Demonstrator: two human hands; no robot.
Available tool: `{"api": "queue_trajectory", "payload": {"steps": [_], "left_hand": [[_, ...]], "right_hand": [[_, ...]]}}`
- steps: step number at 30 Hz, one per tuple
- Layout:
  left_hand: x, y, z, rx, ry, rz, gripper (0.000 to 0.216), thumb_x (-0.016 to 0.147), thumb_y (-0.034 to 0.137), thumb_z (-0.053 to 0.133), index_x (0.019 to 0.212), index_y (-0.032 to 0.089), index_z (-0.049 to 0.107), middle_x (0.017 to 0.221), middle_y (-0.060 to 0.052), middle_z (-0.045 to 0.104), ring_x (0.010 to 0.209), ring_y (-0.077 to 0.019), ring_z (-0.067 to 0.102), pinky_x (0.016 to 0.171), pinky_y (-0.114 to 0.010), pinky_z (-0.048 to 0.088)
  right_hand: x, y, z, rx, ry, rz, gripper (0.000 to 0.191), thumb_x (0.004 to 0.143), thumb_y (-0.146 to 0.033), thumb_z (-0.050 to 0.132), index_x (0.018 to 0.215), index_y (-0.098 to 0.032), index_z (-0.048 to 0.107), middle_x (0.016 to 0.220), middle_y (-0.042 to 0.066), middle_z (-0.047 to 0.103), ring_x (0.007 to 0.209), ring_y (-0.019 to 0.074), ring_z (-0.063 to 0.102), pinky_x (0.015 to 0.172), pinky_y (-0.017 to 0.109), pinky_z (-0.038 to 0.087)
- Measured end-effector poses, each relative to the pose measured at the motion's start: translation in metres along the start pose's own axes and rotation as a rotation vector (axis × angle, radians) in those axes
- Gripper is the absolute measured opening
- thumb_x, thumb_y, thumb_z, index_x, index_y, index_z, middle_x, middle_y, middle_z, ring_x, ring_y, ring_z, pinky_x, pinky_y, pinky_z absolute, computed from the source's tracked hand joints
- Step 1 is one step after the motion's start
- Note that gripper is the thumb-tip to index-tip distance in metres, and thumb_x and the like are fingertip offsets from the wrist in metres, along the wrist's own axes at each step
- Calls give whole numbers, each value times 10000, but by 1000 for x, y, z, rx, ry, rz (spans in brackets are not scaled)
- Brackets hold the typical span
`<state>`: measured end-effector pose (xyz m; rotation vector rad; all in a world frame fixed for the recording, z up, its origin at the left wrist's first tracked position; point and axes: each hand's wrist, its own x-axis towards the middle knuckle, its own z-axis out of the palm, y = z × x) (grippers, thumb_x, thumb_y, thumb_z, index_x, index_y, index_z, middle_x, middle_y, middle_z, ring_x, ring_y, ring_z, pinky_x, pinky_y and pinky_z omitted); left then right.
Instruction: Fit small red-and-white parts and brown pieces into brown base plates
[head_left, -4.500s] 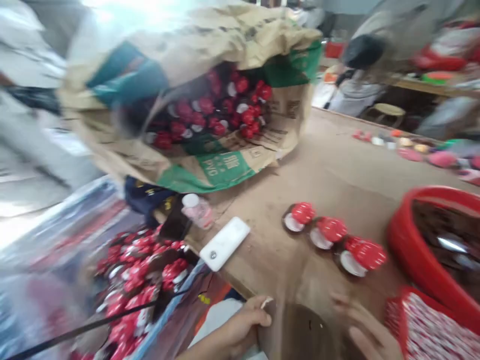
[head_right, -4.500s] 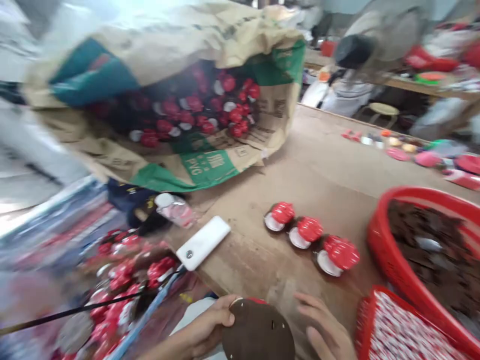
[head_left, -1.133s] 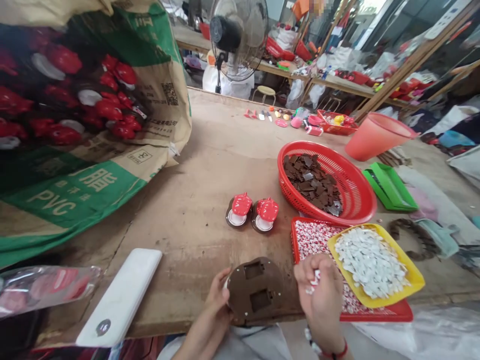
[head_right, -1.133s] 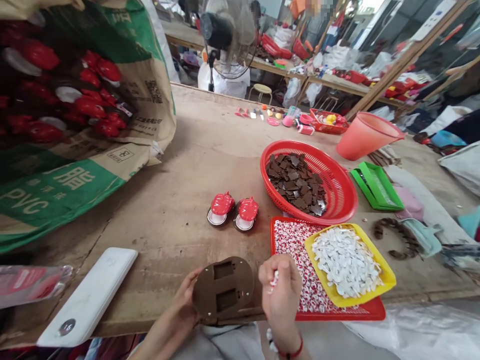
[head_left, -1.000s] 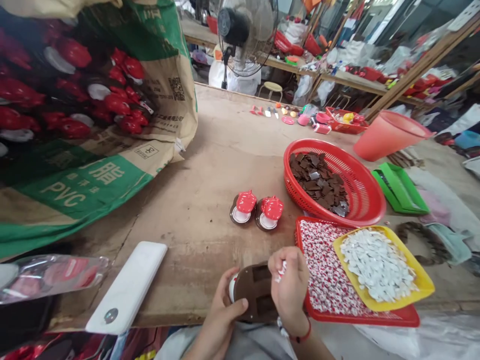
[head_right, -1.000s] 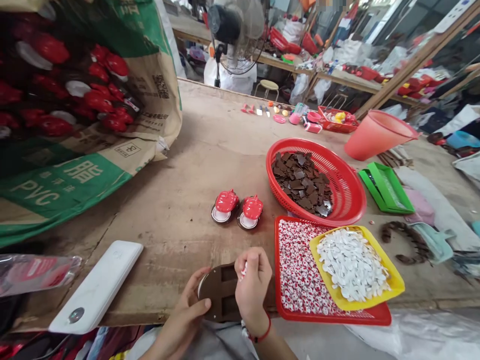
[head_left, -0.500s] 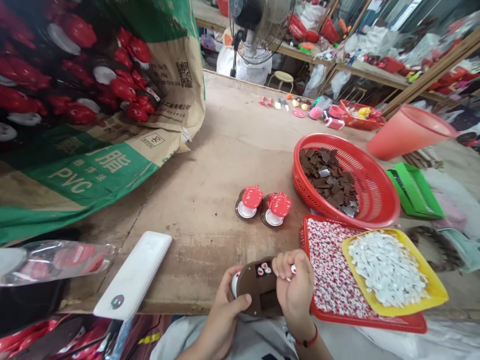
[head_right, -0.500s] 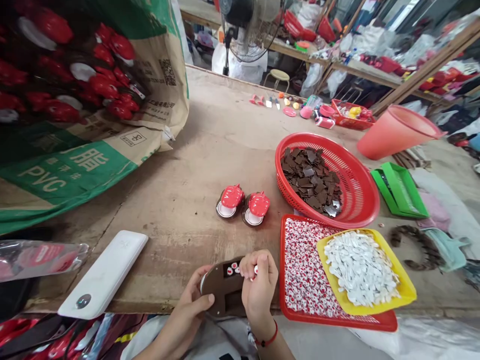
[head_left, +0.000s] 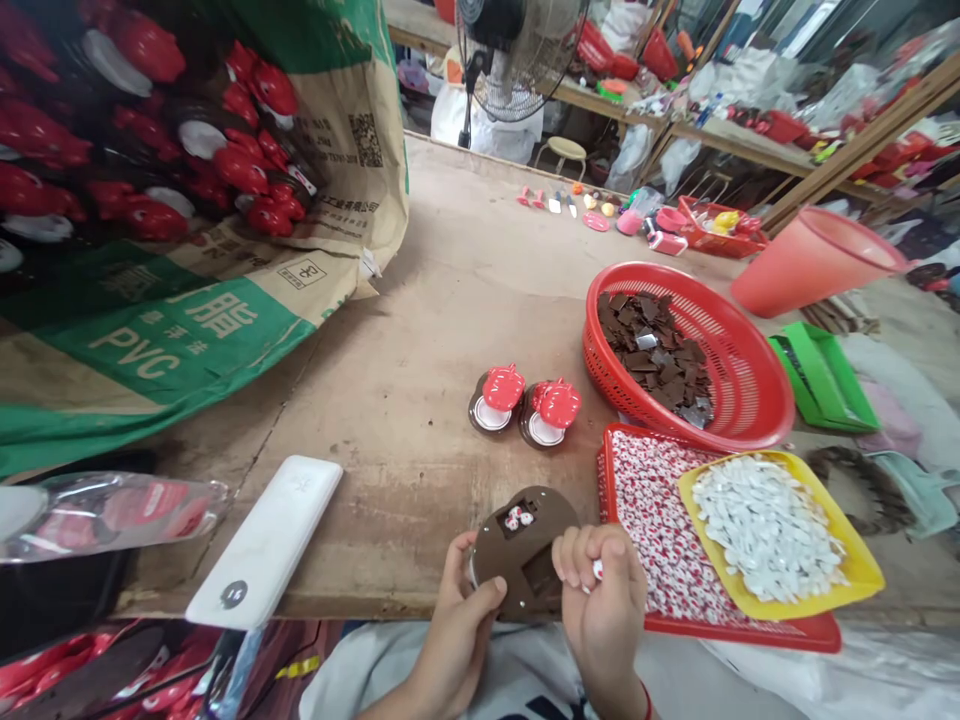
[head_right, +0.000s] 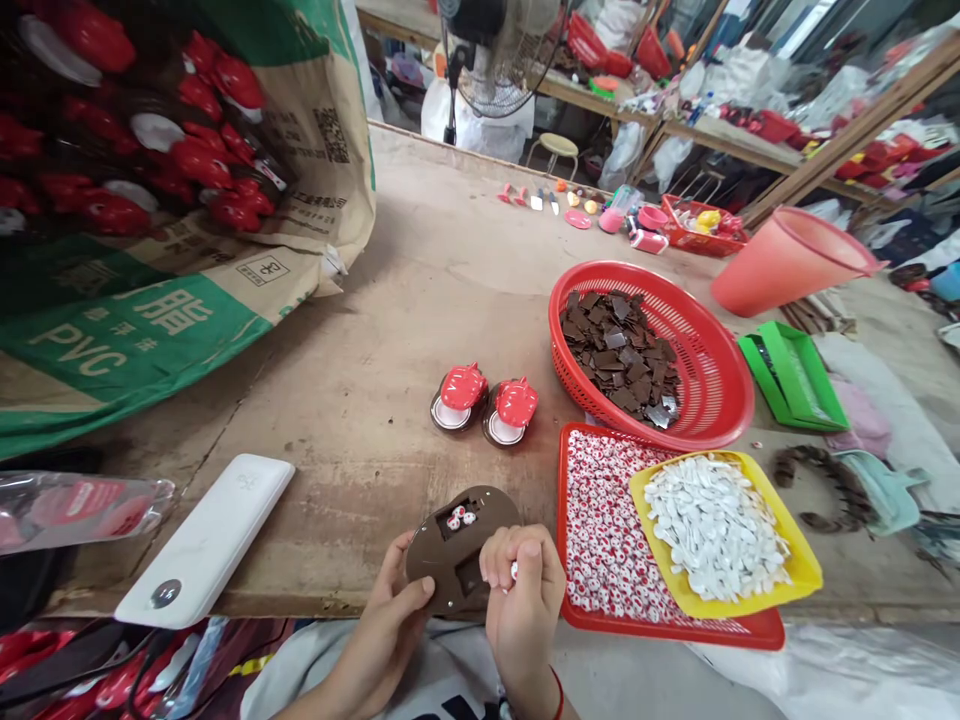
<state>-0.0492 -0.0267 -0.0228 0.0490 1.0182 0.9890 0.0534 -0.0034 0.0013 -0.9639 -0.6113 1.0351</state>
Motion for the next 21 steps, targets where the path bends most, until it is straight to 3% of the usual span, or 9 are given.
{"api": "queue_trajectory", "payload": {"steps": [9,15,21], "left_hand": [[-6,-5,12,12,21,74,465,505,195,721,881,247,453,817,19,623,763,-153,535,689,-254,392],[-7,-10,10,22,56,117,489,511,193,710,915,244,440,900,6,612,839,-160,529,724,-256,392],[-3,-11,10,32,49,148,486,520,181,699,922,242,434,901,7,600,833,-162,530,727,-266,397]], "right_hand": [[0,12,-9,-153,-11,-220,278,846,-278,418,594,-173,467,441,-77,337,417,70,374,416,194,324],[1,13,-14,-168,-27,-222,281,848,-277,412,594,-176,479,435,-74,348,466,96,460,482,232,381],[3,10,-11,-109,0,-175,284,854,-293,396,610,-174,482,440,-75,350,428,85,437,433,209,360]]}}
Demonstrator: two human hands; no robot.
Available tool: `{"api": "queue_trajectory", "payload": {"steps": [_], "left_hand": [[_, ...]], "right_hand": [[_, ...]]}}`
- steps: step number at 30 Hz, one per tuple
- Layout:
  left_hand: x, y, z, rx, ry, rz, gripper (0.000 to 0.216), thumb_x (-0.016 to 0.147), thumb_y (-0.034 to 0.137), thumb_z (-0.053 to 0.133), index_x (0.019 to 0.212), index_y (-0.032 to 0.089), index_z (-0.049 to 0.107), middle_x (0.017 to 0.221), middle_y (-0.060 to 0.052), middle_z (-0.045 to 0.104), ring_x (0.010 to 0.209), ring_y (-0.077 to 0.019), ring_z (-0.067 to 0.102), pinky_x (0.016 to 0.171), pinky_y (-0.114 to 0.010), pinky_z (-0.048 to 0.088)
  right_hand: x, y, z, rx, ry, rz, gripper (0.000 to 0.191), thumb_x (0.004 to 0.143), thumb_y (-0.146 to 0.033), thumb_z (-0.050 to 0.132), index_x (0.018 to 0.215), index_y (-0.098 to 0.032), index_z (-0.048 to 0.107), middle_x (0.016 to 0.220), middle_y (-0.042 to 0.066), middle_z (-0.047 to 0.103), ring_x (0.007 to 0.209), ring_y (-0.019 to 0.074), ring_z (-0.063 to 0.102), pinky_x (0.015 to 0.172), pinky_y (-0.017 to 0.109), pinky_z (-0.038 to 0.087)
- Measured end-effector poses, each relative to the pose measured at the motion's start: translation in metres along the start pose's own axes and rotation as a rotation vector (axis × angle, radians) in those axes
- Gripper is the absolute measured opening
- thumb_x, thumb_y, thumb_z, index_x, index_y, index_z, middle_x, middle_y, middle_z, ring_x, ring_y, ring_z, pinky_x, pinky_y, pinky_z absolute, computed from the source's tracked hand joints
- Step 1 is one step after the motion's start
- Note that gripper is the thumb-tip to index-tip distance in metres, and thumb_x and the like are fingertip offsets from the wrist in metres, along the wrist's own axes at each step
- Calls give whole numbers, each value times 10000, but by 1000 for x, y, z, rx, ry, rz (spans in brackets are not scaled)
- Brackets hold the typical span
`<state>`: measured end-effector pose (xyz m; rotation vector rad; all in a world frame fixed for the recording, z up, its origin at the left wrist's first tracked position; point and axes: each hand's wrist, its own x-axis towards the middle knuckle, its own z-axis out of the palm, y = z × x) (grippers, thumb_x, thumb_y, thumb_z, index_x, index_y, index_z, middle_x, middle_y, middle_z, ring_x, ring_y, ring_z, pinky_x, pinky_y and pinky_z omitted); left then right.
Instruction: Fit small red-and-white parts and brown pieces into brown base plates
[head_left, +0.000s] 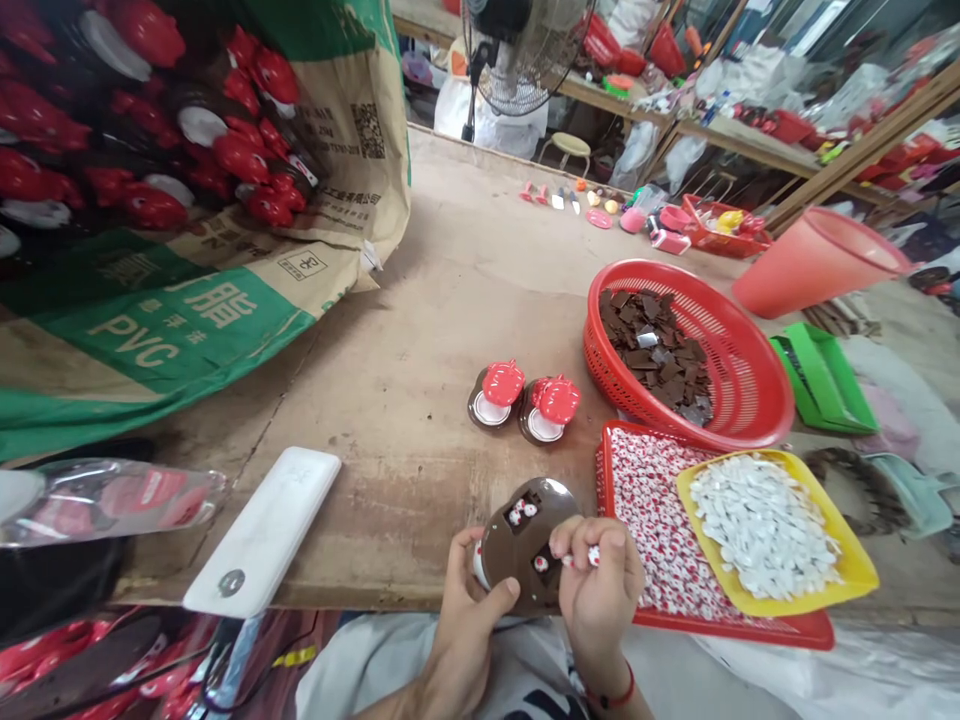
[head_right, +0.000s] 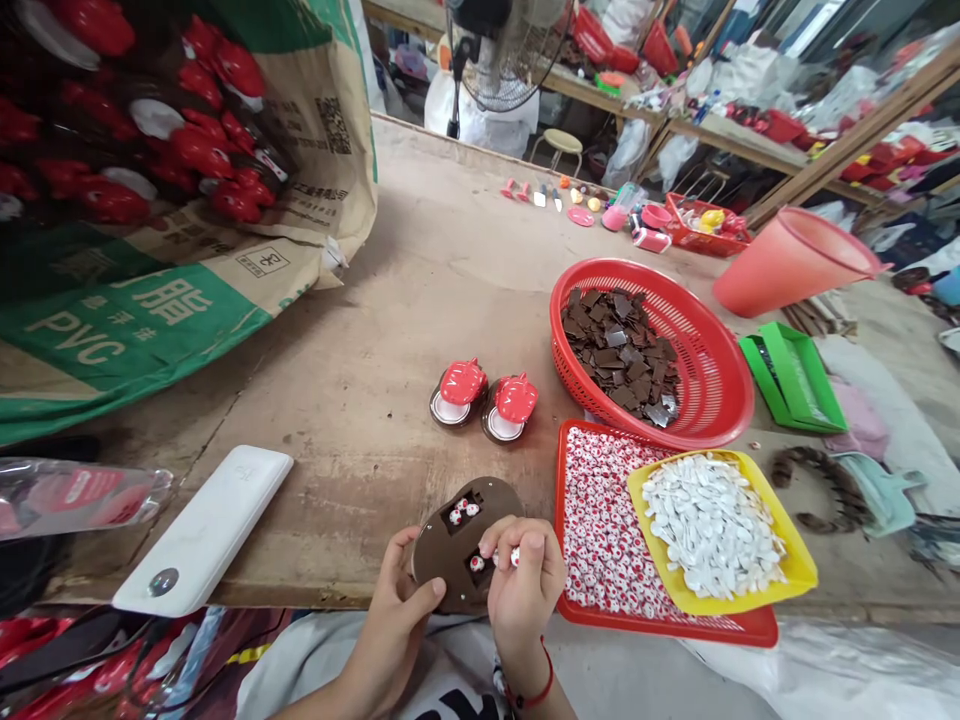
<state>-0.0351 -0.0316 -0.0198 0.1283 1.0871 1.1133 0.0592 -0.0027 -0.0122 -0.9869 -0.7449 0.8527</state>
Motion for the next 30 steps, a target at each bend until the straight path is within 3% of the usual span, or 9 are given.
{"api": "queue_trajectory", "payload": {"steps": [8,17,24,30], "left_hand": [[3,3,2,-17,1,-27,458,521,182,694,907,234,451,893,0,602,809,-161,526,694,-260,397],[5,2,0,-21,-1,-50,444,571,177,661,942,272,435,942,36,579,849,-147,514,710,-247,388],[4,3,0,-27,24,-60,463,540,184,678,923,272,433,919,47,574,847,-141,497,726,-238,374],[6,4,0,-41,29,-56,478,515,198,696,916,263,445,931,38,582,862,-152,493,737,-246,370]], "right_hand": [[5,-2,-1,76,32,9,293,847,-308,405,588,-175,436,437,-89,287,381,54,247,391,182,240],[6,5,1,-36,-29,-95,328,856,-276,372,544,-176,385,491,-55,341,466,89,354,445,228,293],[6,2,0,51,-31,-60,335,855,-258,347,529,-180,341,460,-73,240,402,74,241,391,211,215],[5,3,0,16,-76,-43,342,861,-273,341,532,-180,333,472,-70,247,419,77,259,406,215,228]]}}
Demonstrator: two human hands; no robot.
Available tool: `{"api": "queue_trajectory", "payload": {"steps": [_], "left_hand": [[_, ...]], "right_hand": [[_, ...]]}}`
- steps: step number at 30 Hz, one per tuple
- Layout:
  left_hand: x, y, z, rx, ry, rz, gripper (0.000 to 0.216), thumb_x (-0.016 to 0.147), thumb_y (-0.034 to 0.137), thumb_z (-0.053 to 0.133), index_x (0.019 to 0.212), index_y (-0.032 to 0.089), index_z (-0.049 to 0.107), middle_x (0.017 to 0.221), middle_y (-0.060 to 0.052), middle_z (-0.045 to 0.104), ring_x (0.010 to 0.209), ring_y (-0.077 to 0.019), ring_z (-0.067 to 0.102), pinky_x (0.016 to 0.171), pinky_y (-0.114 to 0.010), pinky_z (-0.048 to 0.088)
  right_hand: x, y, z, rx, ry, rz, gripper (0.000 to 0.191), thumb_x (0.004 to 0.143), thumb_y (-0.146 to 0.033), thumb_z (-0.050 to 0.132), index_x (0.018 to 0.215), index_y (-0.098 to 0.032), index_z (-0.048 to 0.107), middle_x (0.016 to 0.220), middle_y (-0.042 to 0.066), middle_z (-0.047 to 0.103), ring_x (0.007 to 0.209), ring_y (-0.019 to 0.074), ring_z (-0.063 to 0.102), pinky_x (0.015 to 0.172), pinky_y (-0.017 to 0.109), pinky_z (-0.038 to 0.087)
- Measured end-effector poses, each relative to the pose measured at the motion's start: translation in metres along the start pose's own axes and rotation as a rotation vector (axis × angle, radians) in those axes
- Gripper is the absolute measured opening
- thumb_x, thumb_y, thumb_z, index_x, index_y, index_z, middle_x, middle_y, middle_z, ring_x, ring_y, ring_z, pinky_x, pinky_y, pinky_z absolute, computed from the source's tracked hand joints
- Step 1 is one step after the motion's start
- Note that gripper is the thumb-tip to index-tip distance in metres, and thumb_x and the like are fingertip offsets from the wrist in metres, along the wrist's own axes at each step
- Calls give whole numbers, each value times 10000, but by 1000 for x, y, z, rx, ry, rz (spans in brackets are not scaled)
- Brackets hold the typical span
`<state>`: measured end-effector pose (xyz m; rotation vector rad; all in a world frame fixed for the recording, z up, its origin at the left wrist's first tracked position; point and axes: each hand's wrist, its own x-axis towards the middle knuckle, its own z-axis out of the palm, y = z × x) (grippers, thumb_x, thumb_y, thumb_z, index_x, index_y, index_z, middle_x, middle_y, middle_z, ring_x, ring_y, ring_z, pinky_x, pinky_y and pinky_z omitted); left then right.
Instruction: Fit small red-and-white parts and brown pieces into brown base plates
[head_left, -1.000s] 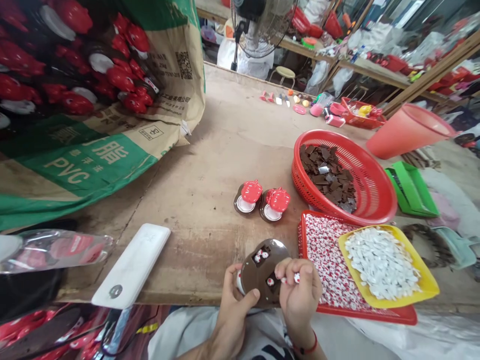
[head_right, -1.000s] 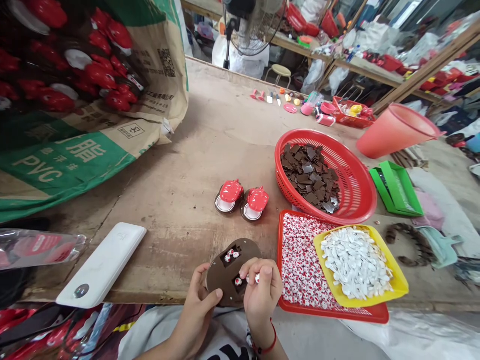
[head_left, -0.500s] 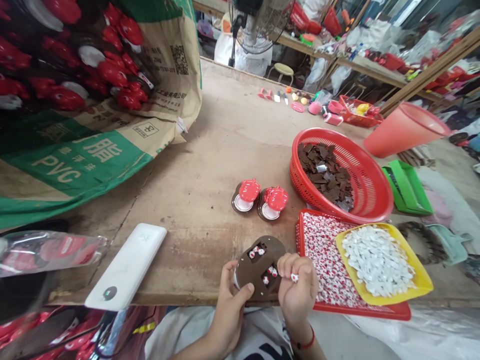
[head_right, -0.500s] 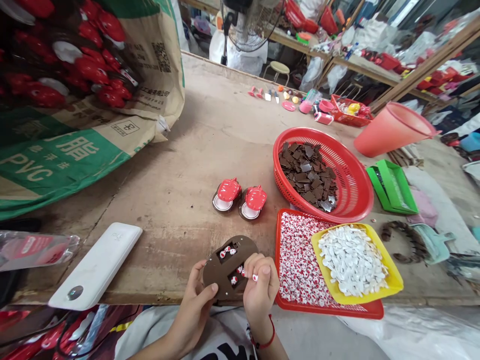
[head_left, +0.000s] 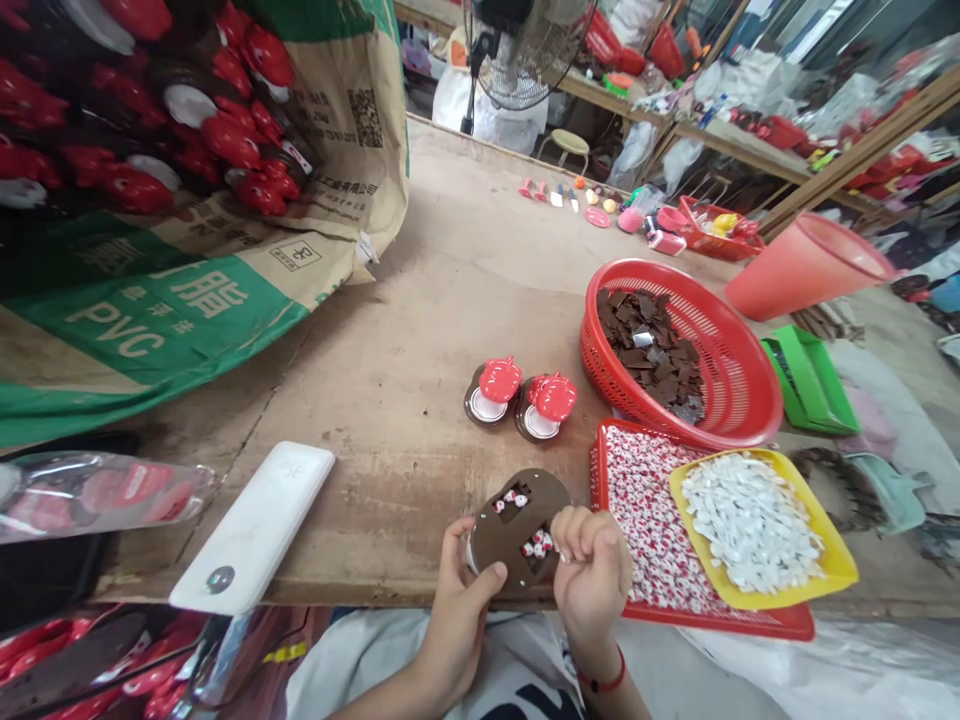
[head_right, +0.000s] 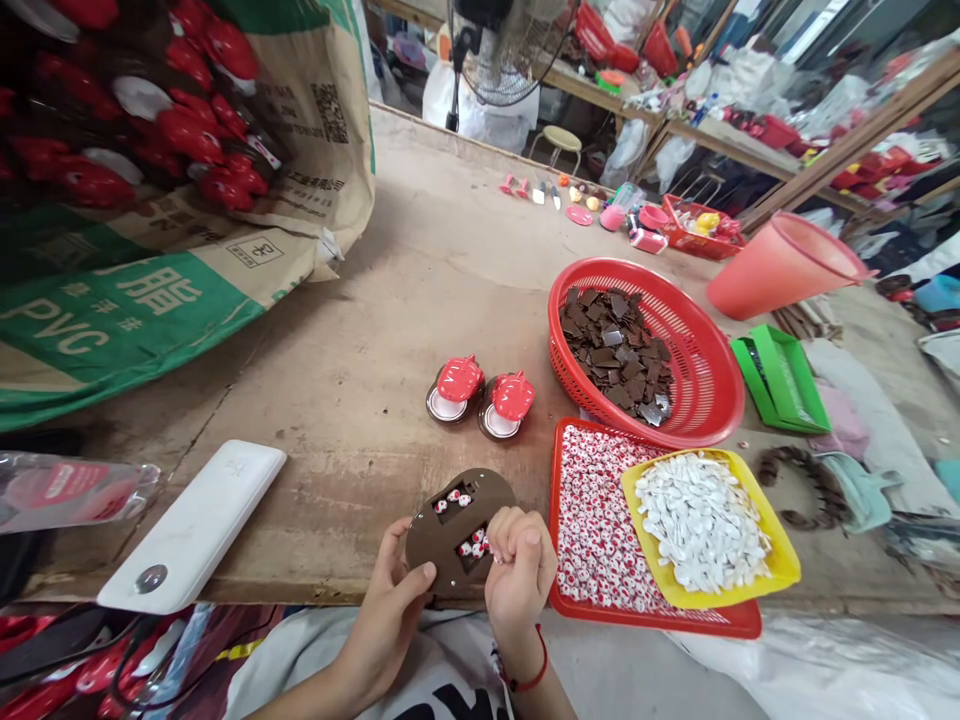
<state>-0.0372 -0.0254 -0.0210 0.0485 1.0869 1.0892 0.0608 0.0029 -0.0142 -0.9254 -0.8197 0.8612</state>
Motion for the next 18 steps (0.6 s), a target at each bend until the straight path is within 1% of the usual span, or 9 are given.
{"api": "queue_trajectory", "payload": {"steps": [5,7,9,10,12,14,16,18], "left_hand": [[-1,2,3,-14,4,-3,460,506,185,698,894,256,461,880,34,603,837,-167,521,731,-262,388],[-1,3,2,-13,-4,-2,443,515,184,695,890,255,471,884,31,607,843,-170,529,735,-264,396],[-1,4,0,-8,-10,-4,424,524,192,693,886,257,481,906,28,607,868,-174,532,734,-260,406],[0,5,-1,-4,-7,-8,423,524,196,696,886,259,485,922,27,605,882,-176,533,729,-255,412],[1,7,-5,7,7,-20,429,526,210,702,897,267,493,956,26,597,900,-177,535,712,-247,426],[4,11,-8,30,30,-31,434,524,234,711,902,273,500,924,34,604,863,-169,551,671,-230,439],[8,15,-11,55,45,-28,434,512,264,721,890,274,508,846,47,619,783,-158,570,616,-214,447],[14,18,-13,84,60,-12,442,481,283,737,865,272,518,785,51,627,727,-159,577,570,-209,449]], "right_hand": [[-3,-3,4,-58,-79,-19,362,858,-317,342,523,-181,325,491,-63,254,455,87,296,451,233,270],[1,-9,0,-75,-68,-56,358,860,-318,334,528,-183,332,488,-66,250,443,85,282,444,231,264],[9,-16,-12,-174,-25,-110,340,859,-298,337,538,-185,355,485,-68,259,434,83,277,433,224,253],[15,-21,-21,-285,3,-128,327,856,-284,342,546,-186,374,485,-67,277,435,84,285,432,223,252],[25,-28,-44,-614,49,-131,261,837,-266,371,598,-189,442,507,-58,352,458,91,336,448,226,278],[33,-32,-69,-952,32,-97,169,809,-262,402,695,-186,501,586,-27,466,529,115,430,502,248,343],[37,-32,-91,-1172,-85,-81,130,781,-258,432,817,-185,534,746,24,559,693,162,518,617,306,409],[41,-31,-107,-1297,-225,-117,169,769,-256,454,891,-192,550,959,70,568,922,209,505,765,376,408]]}}
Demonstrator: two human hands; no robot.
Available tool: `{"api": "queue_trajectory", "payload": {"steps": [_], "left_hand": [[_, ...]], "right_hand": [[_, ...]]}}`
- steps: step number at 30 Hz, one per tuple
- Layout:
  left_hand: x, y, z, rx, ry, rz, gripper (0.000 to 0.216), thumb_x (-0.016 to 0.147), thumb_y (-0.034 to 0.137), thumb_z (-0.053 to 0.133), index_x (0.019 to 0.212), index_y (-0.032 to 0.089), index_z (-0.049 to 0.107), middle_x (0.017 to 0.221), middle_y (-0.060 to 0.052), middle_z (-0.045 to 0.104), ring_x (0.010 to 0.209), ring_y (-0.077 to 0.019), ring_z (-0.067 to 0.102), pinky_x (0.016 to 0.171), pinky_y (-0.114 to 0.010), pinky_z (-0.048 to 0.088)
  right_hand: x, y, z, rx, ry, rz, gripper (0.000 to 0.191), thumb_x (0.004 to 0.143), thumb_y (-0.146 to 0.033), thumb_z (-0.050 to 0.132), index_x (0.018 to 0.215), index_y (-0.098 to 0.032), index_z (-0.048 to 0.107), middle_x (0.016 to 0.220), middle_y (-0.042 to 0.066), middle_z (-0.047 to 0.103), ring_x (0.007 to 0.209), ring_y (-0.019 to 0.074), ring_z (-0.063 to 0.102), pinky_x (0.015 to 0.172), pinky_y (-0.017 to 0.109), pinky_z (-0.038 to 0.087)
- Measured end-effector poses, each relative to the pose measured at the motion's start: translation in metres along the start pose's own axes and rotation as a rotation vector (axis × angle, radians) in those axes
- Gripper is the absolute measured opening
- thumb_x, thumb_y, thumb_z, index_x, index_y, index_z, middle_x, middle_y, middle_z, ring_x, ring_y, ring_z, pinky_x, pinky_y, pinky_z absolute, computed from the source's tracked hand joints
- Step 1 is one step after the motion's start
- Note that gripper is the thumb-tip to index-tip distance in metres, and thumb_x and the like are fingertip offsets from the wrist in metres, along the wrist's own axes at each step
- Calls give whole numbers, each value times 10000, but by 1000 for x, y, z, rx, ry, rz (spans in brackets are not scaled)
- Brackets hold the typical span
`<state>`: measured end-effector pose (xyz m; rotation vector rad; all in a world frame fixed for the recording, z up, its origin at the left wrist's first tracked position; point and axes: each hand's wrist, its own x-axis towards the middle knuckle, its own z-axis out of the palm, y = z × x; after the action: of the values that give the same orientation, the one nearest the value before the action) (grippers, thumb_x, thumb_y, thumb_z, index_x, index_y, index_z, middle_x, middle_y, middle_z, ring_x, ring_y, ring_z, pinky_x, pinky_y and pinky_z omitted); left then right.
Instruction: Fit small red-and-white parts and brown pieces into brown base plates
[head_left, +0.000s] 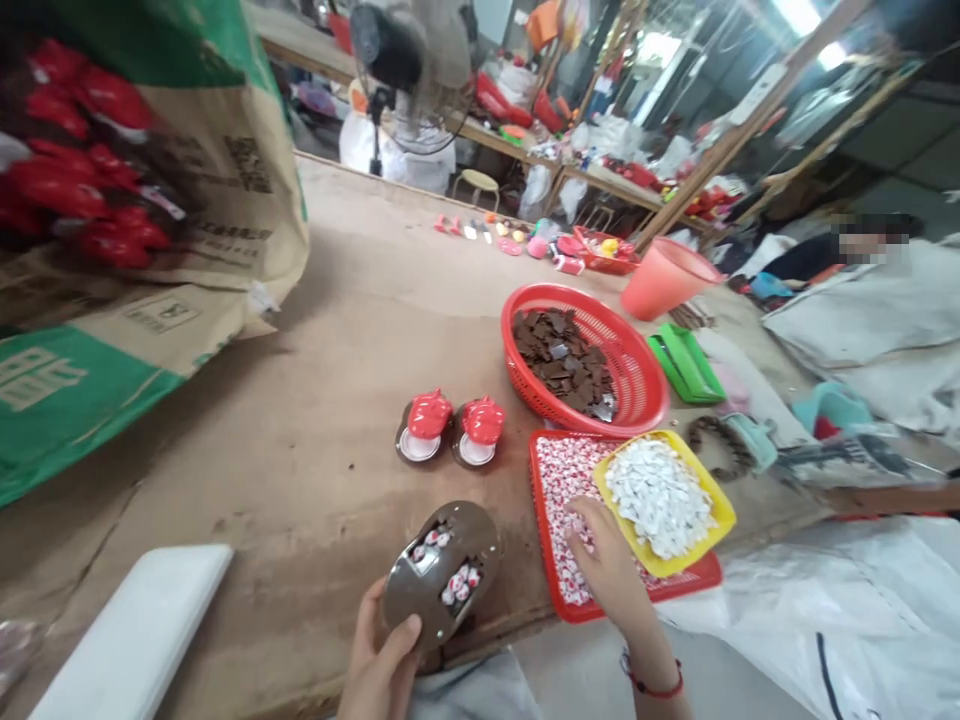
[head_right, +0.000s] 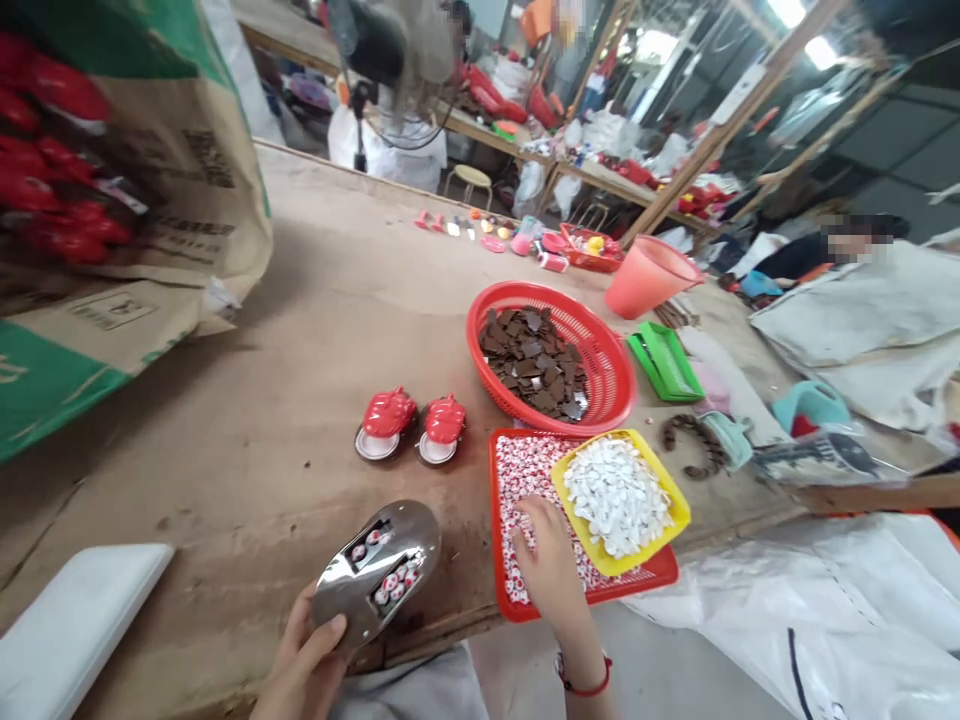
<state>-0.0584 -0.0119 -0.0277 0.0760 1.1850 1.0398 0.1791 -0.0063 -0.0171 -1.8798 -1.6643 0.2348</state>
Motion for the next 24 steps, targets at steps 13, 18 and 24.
{"api": "queue_trajectory", "payload": {"steps": [13,18,24], "left_hand": [[3,-1,2,69,-46,75,429,422,273,752,801,264,551,790,32,635,760,-204,571,617,-264,457],[-6,-3,-1,-25,-136,64,396,471,200,718,818,252,533,787,25,627,732,-196,570,622,-284,436],[-10,-9,-10,-51,-265,51,347,524,112,649,814,233,501,779,23,607,743,-153,543,646,-246,397]], "right_hand": [[56,62,-26,-591,-41,25,196,748,-184,401,754,-165,596,702,66,556,680,192,532,629,299,406],[49,78,-30,-597,-33,-48,276,768,-253,340,722,-153,593,690,90,543,640,213,525,608,327,399],[46,113,-33,-675,-180,-189,298,750,-278,321,753,-175,601,748,99,556,701,235,534,629,351,403]]}}
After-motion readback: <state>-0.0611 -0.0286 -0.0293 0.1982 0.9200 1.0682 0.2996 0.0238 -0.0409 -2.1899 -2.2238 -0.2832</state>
